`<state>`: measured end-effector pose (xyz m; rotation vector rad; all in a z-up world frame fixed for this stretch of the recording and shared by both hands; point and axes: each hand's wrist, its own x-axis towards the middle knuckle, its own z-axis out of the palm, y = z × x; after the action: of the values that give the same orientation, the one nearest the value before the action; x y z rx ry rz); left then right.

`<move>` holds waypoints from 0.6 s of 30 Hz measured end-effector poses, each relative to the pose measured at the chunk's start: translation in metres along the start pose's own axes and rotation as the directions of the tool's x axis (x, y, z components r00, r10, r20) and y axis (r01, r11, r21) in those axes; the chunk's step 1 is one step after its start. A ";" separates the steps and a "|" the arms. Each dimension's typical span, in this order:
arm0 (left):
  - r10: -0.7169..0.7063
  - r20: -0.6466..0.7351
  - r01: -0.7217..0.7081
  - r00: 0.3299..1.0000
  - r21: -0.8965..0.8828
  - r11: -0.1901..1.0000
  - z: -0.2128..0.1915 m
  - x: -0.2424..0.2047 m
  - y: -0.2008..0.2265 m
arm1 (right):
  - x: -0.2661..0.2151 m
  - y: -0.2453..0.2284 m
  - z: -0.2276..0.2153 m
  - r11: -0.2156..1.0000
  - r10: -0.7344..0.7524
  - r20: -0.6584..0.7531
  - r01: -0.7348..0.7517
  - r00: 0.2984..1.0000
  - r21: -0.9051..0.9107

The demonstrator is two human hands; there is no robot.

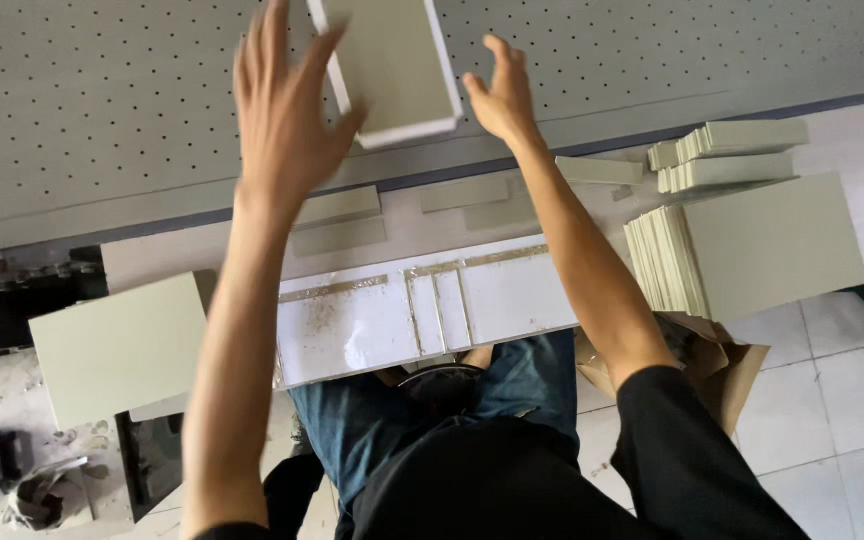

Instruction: The person assembles books by placing stacks of book pages onto a white board, covering them with a red cover sheet, and then stacking the completed books on a shelf.

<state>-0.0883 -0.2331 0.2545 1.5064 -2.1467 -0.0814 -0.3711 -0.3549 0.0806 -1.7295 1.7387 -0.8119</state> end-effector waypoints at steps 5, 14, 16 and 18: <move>-0.625 0.116 0.620 0.772 0.075 0.781 0.005 -0.150 -0.039 | -0.125 0.012 -0.089 0.918 -0.394 -0.191 0.376 0.899 -0.125; -0.894 0.044 0.855 0.445 0.276 0.439 0.018 -0.304 -0.050 | -0.307 0.077 -0.208 0.702 0.318 -0.323 -0.451 0.891 -0.551; -0.857 0.025 0.820 0.515 0.276 0.501 0.017 -0.313 -0.049 | -0.322 0.084 -0.212 0.698 0.182 -0.354 -0.374 0.917 -0.611; -0.557 -0.120 0.555 0.822 0.392 0.734 0.014 -0.330 -0.057 | -0.328 0.079 -0.218 0.728 0.148 -0.266 -0.287 0.953 -0.622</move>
<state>0.0379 0.0366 0.1015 2.3688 -1.6968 0.1763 -0.5796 -0.0204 0.1558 -1.8362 2.5323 -0.2663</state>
